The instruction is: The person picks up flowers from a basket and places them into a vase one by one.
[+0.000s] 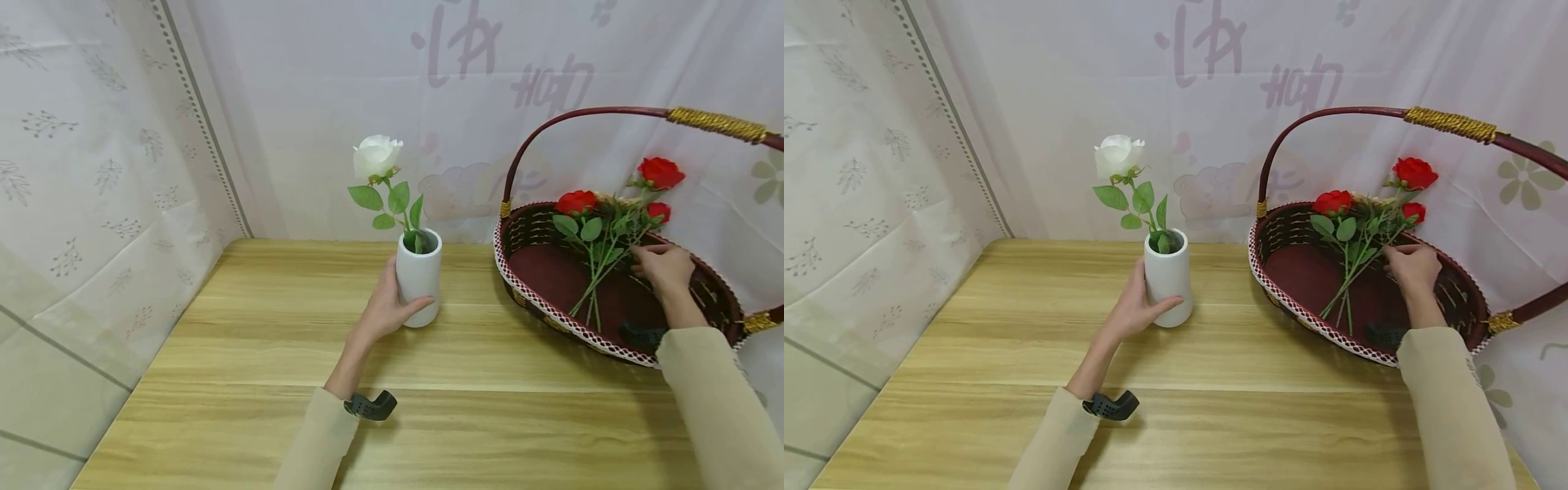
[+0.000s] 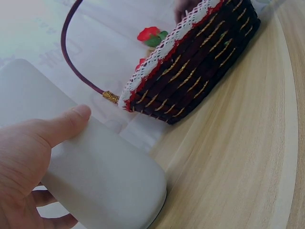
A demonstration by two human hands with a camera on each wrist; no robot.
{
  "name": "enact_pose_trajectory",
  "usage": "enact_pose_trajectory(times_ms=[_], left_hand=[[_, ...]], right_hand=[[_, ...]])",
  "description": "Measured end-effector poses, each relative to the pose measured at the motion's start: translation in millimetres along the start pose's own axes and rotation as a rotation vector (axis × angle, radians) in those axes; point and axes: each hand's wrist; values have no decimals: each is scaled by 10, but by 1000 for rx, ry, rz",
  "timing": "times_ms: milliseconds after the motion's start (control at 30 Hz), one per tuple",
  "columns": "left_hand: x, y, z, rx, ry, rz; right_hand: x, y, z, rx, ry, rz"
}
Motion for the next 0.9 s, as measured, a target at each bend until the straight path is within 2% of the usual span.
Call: enact_pose_trajectory(times_ms=[333, 533, 900], left_hand=[[-11, -10, -7, -2, 3, 17], [-12, -3, -11, 5, -2, 26], [-8, -9, -14, 3, -7, 24]], right_hand=[[23, -79, -83, 56, 51, -18], [31, -119, -115, 135, 112, 2], [45, -139, -148, 342, 112, 17]])
Point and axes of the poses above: each hand's wrist, its own x-axis towards the middle knuckle, its own z-axis out of the back of the hand, y = z × x, and after that the axes turned 8 degrees about -x, right-handed
